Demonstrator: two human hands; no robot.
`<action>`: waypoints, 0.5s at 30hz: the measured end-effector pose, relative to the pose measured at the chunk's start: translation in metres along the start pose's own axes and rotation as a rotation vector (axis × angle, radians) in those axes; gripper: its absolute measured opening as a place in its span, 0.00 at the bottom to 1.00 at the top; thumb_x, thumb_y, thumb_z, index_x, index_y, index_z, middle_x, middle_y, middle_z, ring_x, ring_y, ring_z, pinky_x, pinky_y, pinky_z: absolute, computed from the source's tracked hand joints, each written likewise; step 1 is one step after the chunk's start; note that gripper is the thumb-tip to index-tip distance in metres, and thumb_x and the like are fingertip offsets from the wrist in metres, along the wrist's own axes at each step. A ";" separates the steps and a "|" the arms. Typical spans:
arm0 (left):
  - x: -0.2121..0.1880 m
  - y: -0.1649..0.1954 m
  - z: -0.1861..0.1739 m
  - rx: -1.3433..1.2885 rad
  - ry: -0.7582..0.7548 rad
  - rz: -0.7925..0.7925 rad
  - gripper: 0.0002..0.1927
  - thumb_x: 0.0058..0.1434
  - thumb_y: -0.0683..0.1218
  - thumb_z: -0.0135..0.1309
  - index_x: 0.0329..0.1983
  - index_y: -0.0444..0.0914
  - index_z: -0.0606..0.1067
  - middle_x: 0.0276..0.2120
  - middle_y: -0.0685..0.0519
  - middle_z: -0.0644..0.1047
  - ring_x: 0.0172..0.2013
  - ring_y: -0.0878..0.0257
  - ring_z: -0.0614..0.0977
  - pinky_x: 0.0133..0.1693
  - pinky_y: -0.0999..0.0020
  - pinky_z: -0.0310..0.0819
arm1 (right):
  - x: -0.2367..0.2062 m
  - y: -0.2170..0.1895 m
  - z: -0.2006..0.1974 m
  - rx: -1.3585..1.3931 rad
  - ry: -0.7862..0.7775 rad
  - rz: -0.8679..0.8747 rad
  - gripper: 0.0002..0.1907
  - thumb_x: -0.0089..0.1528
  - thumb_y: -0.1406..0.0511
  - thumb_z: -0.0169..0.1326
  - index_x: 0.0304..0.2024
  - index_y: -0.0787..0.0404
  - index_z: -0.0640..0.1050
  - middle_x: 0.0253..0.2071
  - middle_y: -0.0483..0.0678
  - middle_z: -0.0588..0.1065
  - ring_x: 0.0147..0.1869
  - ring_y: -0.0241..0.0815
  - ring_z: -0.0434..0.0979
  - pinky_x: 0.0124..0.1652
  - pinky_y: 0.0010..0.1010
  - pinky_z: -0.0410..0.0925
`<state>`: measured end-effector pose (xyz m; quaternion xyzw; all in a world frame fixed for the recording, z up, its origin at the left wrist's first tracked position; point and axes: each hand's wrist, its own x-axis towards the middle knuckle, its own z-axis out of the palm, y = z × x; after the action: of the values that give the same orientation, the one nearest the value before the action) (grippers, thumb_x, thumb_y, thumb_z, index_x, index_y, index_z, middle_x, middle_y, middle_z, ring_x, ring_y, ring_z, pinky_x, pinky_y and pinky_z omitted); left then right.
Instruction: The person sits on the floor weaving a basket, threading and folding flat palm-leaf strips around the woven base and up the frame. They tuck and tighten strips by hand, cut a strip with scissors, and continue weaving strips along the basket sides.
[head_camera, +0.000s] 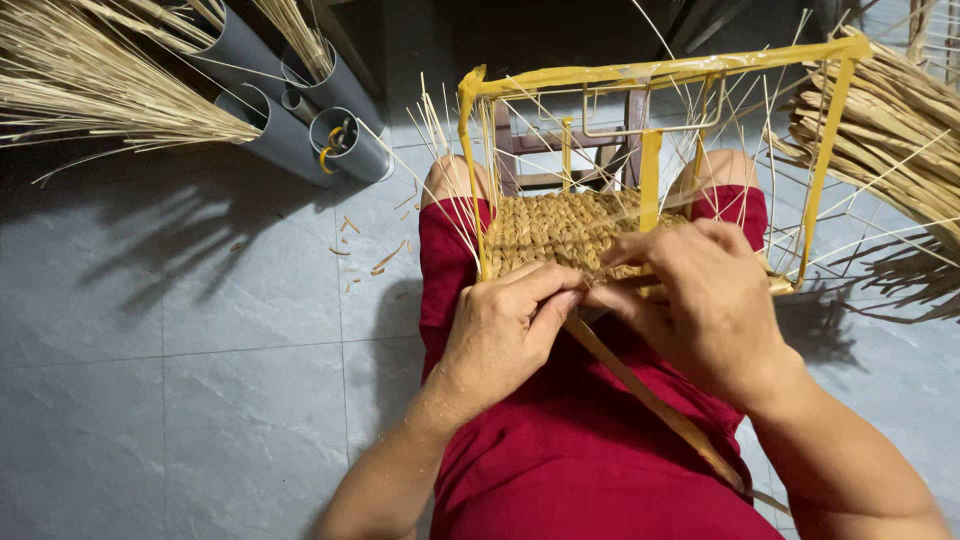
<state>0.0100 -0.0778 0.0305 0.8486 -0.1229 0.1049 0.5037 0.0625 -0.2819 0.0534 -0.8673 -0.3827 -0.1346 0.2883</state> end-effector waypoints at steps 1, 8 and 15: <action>0.000 0.000 0.001 -0.014 0.007 -0.019 0.06 0.66 0.40 0.57 0.45 0.38 0.78 0.38 0.50 0.82 0.37 0.57 0.85 0.38 0.66 0.80 | -0.002 -0.002 -0.003 -0.017 -0.004 -0.019 0.17 0.56 0.61 0.67 0.43 0.60 0.76 0.35 0.44 0.75 0.37 0.43 0.75 0.45 0.40 0.64; -0.006 -0.003 0.012 -0.156 0.144 -0.139 0.05 0.65 0.38 0.57 0.44 0.37 0.79 0.42 0.53 0.82 0.32 0.68 0.84 0.32 0.75 0.78 | -0.021 -0.001 0.001 -0.249 -0.163 0.062 0.10 0.57 0.61 0.66 0.34 0.55 0.78 0.28 0.44 0.71 0.29 0.46 0.73 0.32 0.38 0.64; -0.022 -0.007 0.019 0.006 0.269 -0.181 0.20 0.61 0.41 0.64 0.55 0.35 0.74 0.44 0.50 0.74 0.23 0.68 0.75 0.28 0.72 0.74 | -0.032 -0.003 0.013 -0.124 -0.057 0.160 0.08 0.57 0.62 0.65 0.36 0.54 0.80 0.38 0.48 0.75 0.30 0.42 0.76 0.27 0.34 0.67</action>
<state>-0.0071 -0.0889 0.0090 0.8360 0.0231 0.1721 0.5205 0.0394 -0.2916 0.0299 -0.9148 -0.3111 -0.1097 0.2329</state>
